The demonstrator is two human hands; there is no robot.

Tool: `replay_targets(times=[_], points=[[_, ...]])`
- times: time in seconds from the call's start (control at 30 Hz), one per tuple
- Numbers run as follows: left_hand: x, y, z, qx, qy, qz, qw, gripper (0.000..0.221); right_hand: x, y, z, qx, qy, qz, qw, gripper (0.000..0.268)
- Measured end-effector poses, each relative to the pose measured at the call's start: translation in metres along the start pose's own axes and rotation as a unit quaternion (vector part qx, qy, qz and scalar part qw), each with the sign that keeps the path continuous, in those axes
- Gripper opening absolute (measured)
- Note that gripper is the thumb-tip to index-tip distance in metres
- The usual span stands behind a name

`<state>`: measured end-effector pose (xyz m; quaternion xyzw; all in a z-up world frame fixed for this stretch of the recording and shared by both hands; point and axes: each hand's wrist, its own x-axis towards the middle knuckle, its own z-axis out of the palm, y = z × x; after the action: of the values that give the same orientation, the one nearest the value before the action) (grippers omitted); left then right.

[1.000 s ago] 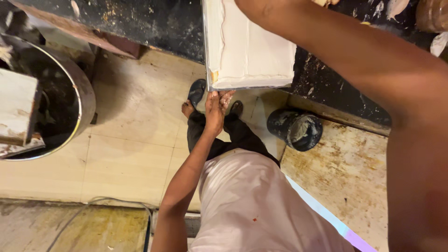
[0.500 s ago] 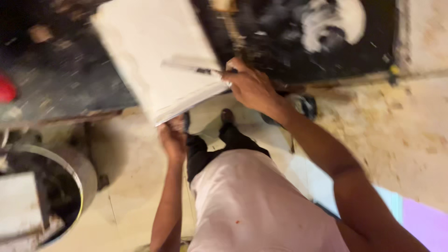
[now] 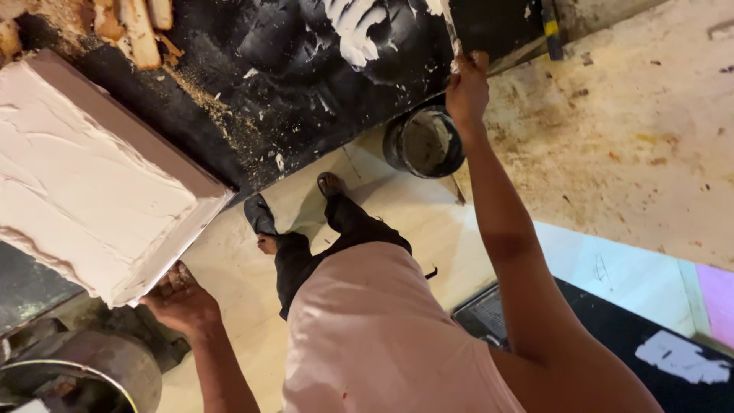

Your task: The person frosts the top of a rectangular cake using a large offset spatula, spreading a thick white cream across the surface and scraping excess off the edges.

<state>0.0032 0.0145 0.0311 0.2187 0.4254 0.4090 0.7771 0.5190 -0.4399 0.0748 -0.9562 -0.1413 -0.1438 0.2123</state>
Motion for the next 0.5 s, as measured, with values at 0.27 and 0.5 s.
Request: replay_targets(times=[0.27, 0.5], points=[[0.002, -0.002, -0.018, -0.046, -0.067, 0.007, 0.997, 0.052, 0.017, 0.042, -0.005, 0.337, -0.336, 0.111, 0.873, 0.006], [0.005, -0.017, -0.006, -0.012, -0.038, 0.044, 0.998, 0.049, -0.006, -0.174, -0.044, 0.338, -0.518, -0.171, 0.767, 0.016]])
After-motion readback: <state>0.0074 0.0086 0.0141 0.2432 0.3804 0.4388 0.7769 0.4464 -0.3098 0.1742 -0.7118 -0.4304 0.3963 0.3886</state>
